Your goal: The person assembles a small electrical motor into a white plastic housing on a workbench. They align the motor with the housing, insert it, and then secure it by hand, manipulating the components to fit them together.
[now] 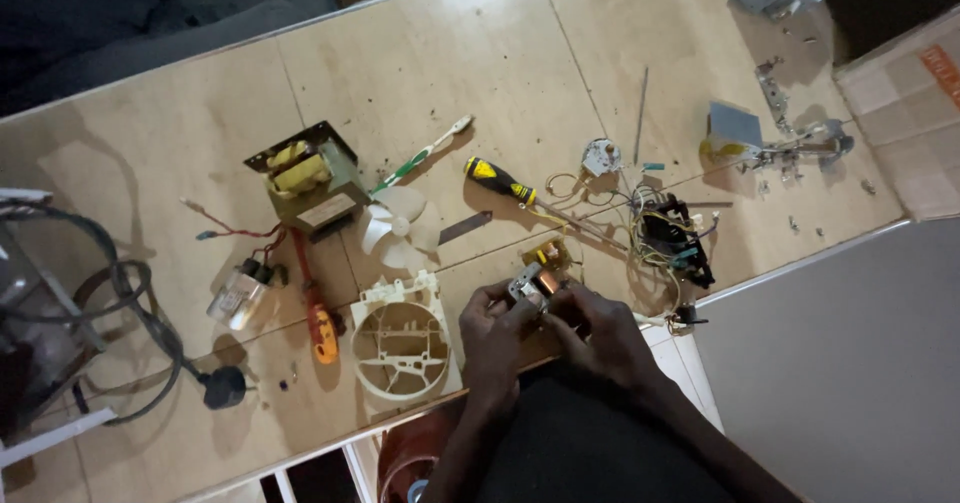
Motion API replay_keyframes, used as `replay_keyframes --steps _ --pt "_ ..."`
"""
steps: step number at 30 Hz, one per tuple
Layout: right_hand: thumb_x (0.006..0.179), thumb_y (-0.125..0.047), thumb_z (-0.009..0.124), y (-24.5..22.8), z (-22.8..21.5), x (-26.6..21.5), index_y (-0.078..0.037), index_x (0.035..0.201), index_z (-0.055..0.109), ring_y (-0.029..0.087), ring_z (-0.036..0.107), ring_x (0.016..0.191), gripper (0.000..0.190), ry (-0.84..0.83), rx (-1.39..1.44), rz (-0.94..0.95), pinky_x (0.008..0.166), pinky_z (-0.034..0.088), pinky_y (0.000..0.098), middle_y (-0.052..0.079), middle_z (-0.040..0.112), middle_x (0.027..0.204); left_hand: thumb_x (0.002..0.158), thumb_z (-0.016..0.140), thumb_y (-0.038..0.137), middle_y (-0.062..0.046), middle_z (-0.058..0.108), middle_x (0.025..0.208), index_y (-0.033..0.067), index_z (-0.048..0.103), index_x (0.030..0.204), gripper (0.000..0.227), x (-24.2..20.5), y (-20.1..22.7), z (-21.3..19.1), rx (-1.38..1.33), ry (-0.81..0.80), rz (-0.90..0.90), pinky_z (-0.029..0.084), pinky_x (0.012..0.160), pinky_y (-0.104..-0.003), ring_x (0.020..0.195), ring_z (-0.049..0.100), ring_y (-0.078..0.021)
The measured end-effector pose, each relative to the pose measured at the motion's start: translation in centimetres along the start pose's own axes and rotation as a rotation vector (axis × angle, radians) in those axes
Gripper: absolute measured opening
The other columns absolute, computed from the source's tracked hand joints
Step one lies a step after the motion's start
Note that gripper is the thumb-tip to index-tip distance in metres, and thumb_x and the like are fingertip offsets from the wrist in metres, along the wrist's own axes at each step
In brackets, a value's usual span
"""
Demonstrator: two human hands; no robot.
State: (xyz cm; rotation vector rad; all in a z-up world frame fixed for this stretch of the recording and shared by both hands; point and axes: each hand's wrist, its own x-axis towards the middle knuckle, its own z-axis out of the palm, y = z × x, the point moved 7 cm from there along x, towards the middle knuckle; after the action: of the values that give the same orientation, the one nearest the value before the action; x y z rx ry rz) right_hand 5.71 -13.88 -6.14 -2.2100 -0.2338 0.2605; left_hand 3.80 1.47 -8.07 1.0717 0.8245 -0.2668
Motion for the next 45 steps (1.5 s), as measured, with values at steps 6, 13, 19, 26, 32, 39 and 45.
replay_keyframes --steps 6,13,19,26,32,39,45 --pt "0.087 -0.024 0.08 -1.2 -0.4 0.5 -0.015 0.092 0.071 0.032 0.075 0.065 0.013 0.028 -0.028 0.051 0.051 0.058 0.0395 0.01 0.076 0.068 0.08 0.081 0.007 -0.022 0.074 0.086 -0.0066 0.065 0.117 0.042 -0.3 0.1 0.3 -0.004 -0.003 0.038 0.061 0.069 -0.036 0.074 0.071 -0.0246" --pt "0.086 -0.015 0.081 0.2 0.3 0.5 -0.007 0.089 0.07 0.04 0.076 0.067 0.014 -0.068 0.02 0.024 0.053 0.059 0.0421 0.019 0.075 0.067 0.081 0.081 0.008 -0.023 0.075 0.09 -0.0043 0.064 0.116 0.041 -1.0 0.7 0.1 -0.004 -0.024 0.051 0.062 0.072 -0.038 0.077 0.071 -0.025" --pt "0.085 -0.014 0.079 0.8 -0.1 0.8 -0.007 0.088 0.072 0.039 0.077 0.069 0.011 -0.102 0.019 0.073 0.055 0.058 0.0421 0.019 0.076 0.069 0.08 0.081 0.006 -0.026 0.075 0.09 -0.0061 0.064 0.114 0.04 -0.7 0.1 0.1 -0.058 -0.027 0.046 0.063 0.07 -0.042 0.078 0.074 -0.0295" --pt "0.08 -0.022 0.087 0.6 -2.3 0.4 -0.01 0.086 0.07 0.035 0.075 0.059 0.021 -0.042 0.033 0.066 0.055 0.056 0.0406 0.013 0.076 0.063 0.078 0.087 0.012 -0.024 0.073 0.103 -0.0024 0.062 0.127 0.057 0.3 -1.0 -0.1 -0.028 -0.141 0.08 0.064 0.076 -0.038 0.09 0.072 -0.0265" --pt "0.081 -0.023 0.085 -0.3 -4.9 1.6 -0.018 0.088 0.072 0.029 0.075 0.064 0.015 0.032 -0.061 0.031 0.058 0.056 0.0368 0.006 0.077 0.067 0.082 0.082 0.007 -0.023 0.072 0.111 -0.0024 0.059 0.135 0.059 0.6 -1.5 0.1 -0.035 -0.163 0.073 0.063 0.081 -0.032 0.097 0.071 -0.0248" --pt "0.085 -0.012 0.08 -1.7 -4.9 2.4 -0.013 0.103 0.075 0.034 0.079 0.075 0.018 0.009 0.066 -0.051 0.066 0.063 0.0399 0.012 0.08 0.083 0.089 0.072 0.01 -0.025 0.071 0.124 -0.0033 0.053 0.144 0.059 0.8 -1.9 -0.1 -0.042 -0.173 0.103 0.062 0.085 -0.032 0.103 0.07 -0.0252" --pt "0.08 0.003 0.069 -4.5 -3.5 3.1 -0.01 0.142 0.054 0.057 0.053 0.127 0.065 -0.286 -0.063 -0.256 0.1 0.049 0.0627 0.027 0.061 0.132 0.091 0.074 0.018 -0.028 0.07 0.128 -0.0028 0.056 0.141 0.057 1.4 -2.6 -0.3 -0.025 -0.168 0.111 0.062 0.089 -0.038 0.111 0.071 -0.0316"
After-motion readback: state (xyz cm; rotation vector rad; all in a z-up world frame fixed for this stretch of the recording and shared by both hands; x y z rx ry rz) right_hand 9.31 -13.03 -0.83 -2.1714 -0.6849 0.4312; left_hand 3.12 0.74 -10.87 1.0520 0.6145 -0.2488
